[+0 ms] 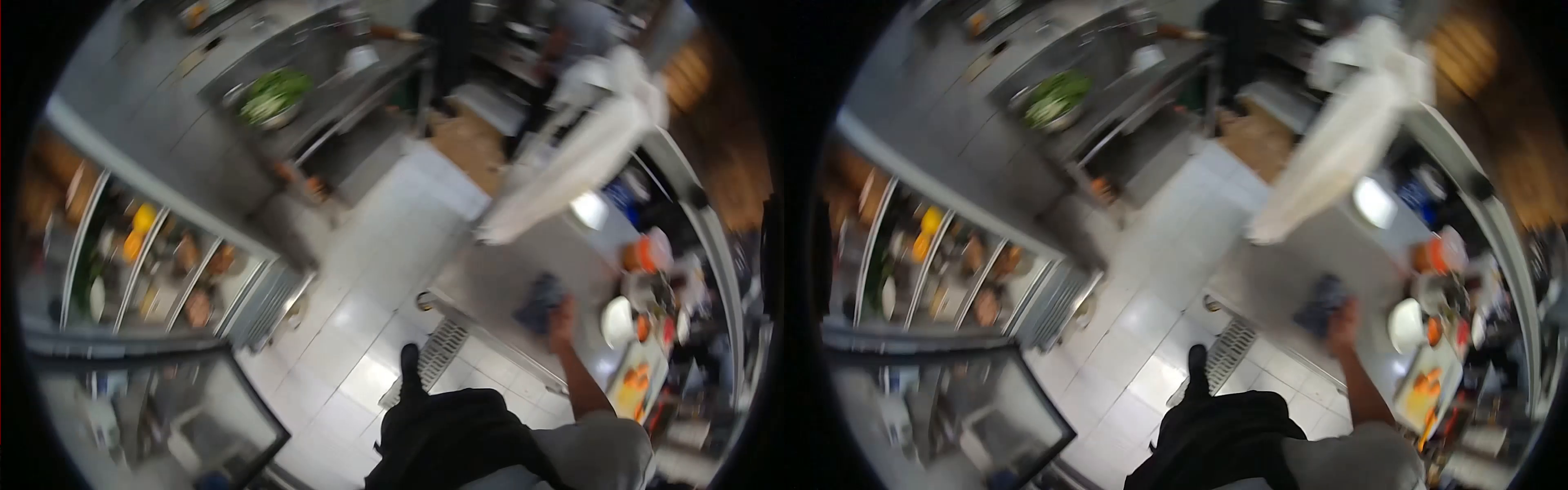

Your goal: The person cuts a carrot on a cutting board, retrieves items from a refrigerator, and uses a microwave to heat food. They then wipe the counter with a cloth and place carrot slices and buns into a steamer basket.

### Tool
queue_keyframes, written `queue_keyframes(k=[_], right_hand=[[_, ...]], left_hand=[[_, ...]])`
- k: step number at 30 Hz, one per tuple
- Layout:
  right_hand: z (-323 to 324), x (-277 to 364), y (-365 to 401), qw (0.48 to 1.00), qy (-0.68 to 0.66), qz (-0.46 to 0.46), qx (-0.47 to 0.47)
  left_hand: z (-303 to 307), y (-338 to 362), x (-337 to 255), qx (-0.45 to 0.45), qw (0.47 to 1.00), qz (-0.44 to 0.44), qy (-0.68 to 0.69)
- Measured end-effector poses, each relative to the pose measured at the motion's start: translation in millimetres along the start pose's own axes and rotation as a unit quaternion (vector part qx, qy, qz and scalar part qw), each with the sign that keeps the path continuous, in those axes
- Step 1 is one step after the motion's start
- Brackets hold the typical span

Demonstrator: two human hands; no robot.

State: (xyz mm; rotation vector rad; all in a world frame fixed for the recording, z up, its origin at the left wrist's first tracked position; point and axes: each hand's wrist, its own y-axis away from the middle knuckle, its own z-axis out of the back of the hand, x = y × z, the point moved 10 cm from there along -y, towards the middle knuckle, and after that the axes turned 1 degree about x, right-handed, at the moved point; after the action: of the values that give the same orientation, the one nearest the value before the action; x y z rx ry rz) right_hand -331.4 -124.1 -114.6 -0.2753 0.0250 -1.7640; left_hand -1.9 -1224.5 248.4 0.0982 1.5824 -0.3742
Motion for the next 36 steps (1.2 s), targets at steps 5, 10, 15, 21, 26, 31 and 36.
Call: queue_keyframes(k=[5, 10, 15, 21, 26, 31, 36], right_hand=[[45.5, 58.0, -120.6, 0.97, 0.084, -0.227, 0.002], [45.4, 168.7, -148.2, 0.997, 0.066, 0.034, -0.02], [85.0, 233.7, -42.6, 0.982, 0.002, 0.177, 0.068], [76.0, 209.2, -50.3, 0.985, -0.008, 0.133, 0.111], [69.5, 186.1, -56.9, 0.999, -0.049, -0.012, 0.007], [77.3, 198.8, -24.2, 0.998, -0.047, -0.044, -0.001], [87.8, 201.8, -20.1, 0.996, -0.072, -0.051, 0.009]], left_hand=[[57.8, -20.1, -130.8, 0.166, 0.96, -0.057, 0.218], [-34.7, 49.4, -153.1, -0.068, 0.979, -0.054, 0.182], [-51.0, 66.6, -151.0, 0.054, 0.992, -0.082, 0.082], [-214.1, 74.9, -180.1, 0.068, 0.961, -0.269, 0.018], [-440.5, 66.2, -219.6, 0.133, 0.921, -0.365, -0.004], [-565.4, 23.6, -239.5, 0.046, 0.905, -0.406, -0.123], [-628.2, -37.4, -230.3, 0.001, 0.885, -0.432, -0.171]])
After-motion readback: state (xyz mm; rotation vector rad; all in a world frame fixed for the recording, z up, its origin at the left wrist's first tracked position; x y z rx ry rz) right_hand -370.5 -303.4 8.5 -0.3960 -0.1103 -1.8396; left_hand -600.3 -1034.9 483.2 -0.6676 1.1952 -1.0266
